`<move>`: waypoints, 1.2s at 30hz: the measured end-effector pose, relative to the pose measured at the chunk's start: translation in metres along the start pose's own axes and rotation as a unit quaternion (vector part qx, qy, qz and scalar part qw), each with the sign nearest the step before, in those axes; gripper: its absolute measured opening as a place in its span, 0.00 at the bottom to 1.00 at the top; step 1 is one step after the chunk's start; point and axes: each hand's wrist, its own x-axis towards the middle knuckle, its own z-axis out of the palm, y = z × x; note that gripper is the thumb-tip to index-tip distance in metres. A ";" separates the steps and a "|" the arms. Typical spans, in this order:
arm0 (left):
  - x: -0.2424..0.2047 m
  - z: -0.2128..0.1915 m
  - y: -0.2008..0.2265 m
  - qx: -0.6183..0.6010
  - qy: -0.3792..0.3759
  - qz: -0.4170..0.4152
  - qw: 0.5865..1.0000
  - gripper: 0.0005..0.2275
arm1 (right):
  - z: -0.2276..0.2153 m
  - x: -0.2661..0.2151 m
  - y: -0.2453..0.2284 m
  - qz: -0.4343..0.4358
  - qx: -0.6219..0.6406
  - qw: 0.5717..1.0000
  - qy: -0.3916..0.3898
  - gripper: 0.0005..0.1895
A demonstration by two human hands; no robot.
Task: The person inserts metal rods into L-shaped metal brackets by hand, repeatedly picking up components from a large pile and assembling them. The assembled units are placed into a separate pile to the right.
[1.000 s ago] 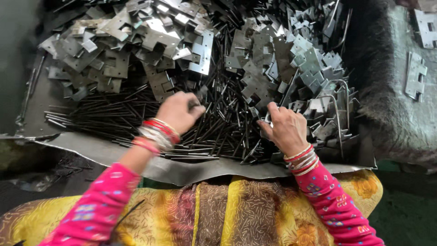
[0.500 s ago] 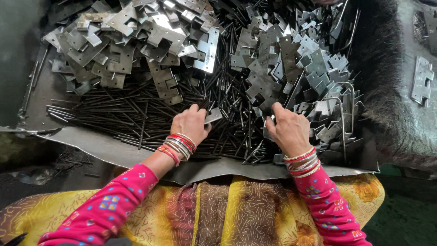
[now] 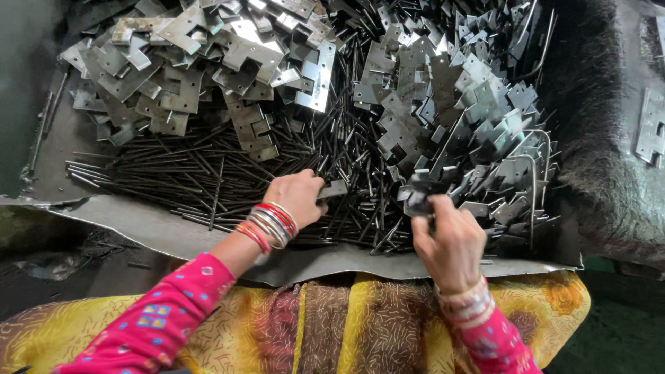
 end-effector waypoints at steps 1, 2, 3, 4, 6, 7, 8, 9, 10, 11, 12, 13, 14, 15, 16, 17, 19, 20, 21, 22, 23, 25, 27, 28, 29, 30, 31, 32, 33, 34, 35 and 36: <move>0.002 -0.003 -0.003 -0.057 -0.006 0.009 0.998 0.15 | -0.007 -0.006 0.001 0.005 0.035 0.999 0.019 0.05; 0.005 -0.007 -0.008 -0.114 -0.011 0.017 0.993 0.14 | -0.012 -0.010 0.002 0.011 0.070 0.997 0.038 0.05; 0.008 -0.011 -0.012 -0.170 -0.017 0.027 0.985 0.14 | -0.017 -0.013 0.004 0.063 0.125 0.989 0.039 0.07; 0.011 -0.015 -0.015 -0.217 -0.076 0.002 0.973 0.13 | -0.024 -0.017 0.005 0.114 0.180 0.976 0.041 0.08; 0.014 -0.029 -0.024 -0.302 -0.187 -0.050 0.933 0.12 | -0.031 -0.018 0.003 0.166 0.241 0.954 0.068 0.10; 0.015 -0.036 -0.027 -0.393 -0.223 -0.055 0.891 0.11 | -0.035 -0.018 0.002 0.167 0.248 0.950 0.092 0.09; 0.015 -0.043 -0.030 -0.478 -0.256 -0.060 0.838 0.10 | -0.038 -0.020 -0.001 0.169 0.255 0.945 0.116 0.09; 0.012 -0.046 -0.030 -0.560 -0.287 -0.066 0.774 0.11 | -0.040 -0.023 -0.003 0.193 0.287 0.930 0.129 0.10; 0.009 -0.048 -0.029 -0.601 -0.278 -0.044 0.748 0.10 | -0.040 -0.024 -0.004 0.216 0.317 0.912 0.141 0.10; 0.005 -0.049 -0.025 -0.641 -0.269 -0.022 0.719 0.09 | -0.042 -0.031 -0.007 0.242 0.345 0.894 0.153 0.10; 0.001 -0.049 -0.020 -0.679 -0.260 0.000 0.687 0.08 | -0.038 -0.034 -0.007 0.205 0.280 0.929 0.125 0.11; 0.001 -0.050 -0.013 -0.689 -0.243 -0.024 0.682 0.07 | -0.030 -0.030 -0.003 0.165 0.211 0.958 0.100 0.12; 0.001 -0.050 -0.005 -0.699 -0.226 -0.048 0.677 0.07 | -0.024 -0.029 0.000 0.124 0.141 0.979 0.073 0.13; 0.002 -0.051 0.002 -0.706 -0.206 -0.070 0.674 0.08 | -0.018 -0.028 0.002 0.151 0.174 0.972 0.043 0.14; 0.003 -0.052 0.008 -0.736 -0.196 -0.078 0.643 0.08 | -0.011 -0.026 0.002 0.176 0.206 0.962 0.012 0.14; 0.002 -0.049 0.013 -0.765 -0.184 -0.088 0.610 0.08 | -0.006 -0.024 0.003 0.200 0.239 0.950 -0.022 0.14; -0.001 -0.040 0.020 -0.806 -0.164 -0.098 0.560 0.09 | -0.003 -0.021 0.006 0.256 0.345 0.903 0.009 0.13; -0.003 -0.033 0.023 -0.819 -0.157 -0.099 0.543 0.11 | -0.002 -0.021 0.005 0.284 0.396 0.873 0.023 0.13; -0.004 -0.025 0.024 -0.831 -0.150 -0.100 0.527 0.12 | -0.003 -0.022 0.003 0.291 0.396 0.870 0.044 0.13; -0.005 -0.018 0.026 -0.829 -0.131 -0.104 0.534 0.13 | -0.004 -0.024 -0.001 0.297 0.397 0.866 0.064 0.12; -0.005 -0.009 0.028 -0.827 -0.114 -0.108 0.540 0.14 | -0.004 -0.026 -0.004 0.304 0.396 0.862 0.085 0.12; -0.005 0.005 0.033 -0.819 -0.082 -0.117 0.555 0.13 | 0.004 -0.028 -0.017 0.224 0.390 0.886 0.116 0.13; -0.005 0.011 0.035 -0.808 -0.054 -0.130 0.573 0.10 | 0.010 -0.030 -0.025 0.200 0.412 0.879 0.131 0.13; -0.005 0.011 0.035 -0.723 0.003 -0.109 0.682 0.09 | 0.013 -0.030 -0.028 0.217 0.438 0.862 0.130 0.12; -0.006 0.010 0.033 -0.621 0.061 -0.089 0.776 0.09 | 0.016 -0.030 -0.029 0.233 0.466 0.844 0.128 0.12; -0.006 0.007 0.030 -0.504 0.118 -0.067 0.853 0.09 | 0.018 -0.030 -0.030 0.228 0.443 0.857 0.132 0.12; -0.007 0.002 0.027 -0.464 0.155 -0.043 0.871 0.08 | 0.018 -0.030 -0.029 0.223 0.419 0.870 0.135 0.11; -0.008 -0.002 0.023 -0.422 0.192 -0.019 0.886 0.08 | 0.017 -0.030 -0.028 0.218 0.395 0.882 0.138 0.11; -0.007 -0.007 0.020 -0.380 0.227 0.007 0.897 0.07 | 0.016 -0.029 -0.027 0.210 0.329 0.910 0.136 0.11; -0.007 -0.011 0.017 -0.306 0.241 0.018 0.921 0.06 | 0.015 -0.029 -0.025 0.201 0.262 0.935 0.134 0.11; -0.006 -0.013 0.015 -0.231 0.253 0.029 0.939 0.04 | 0.013 -0.029 -0.024 0.192 0.192 0.953 0.131 0.10; -0.006 -0.014 0.014 -0.154 0.262 0.041 0.952 0.04 | 0.012 -0.030 -0.024 0.183 0.177 0.960 0.114 0.10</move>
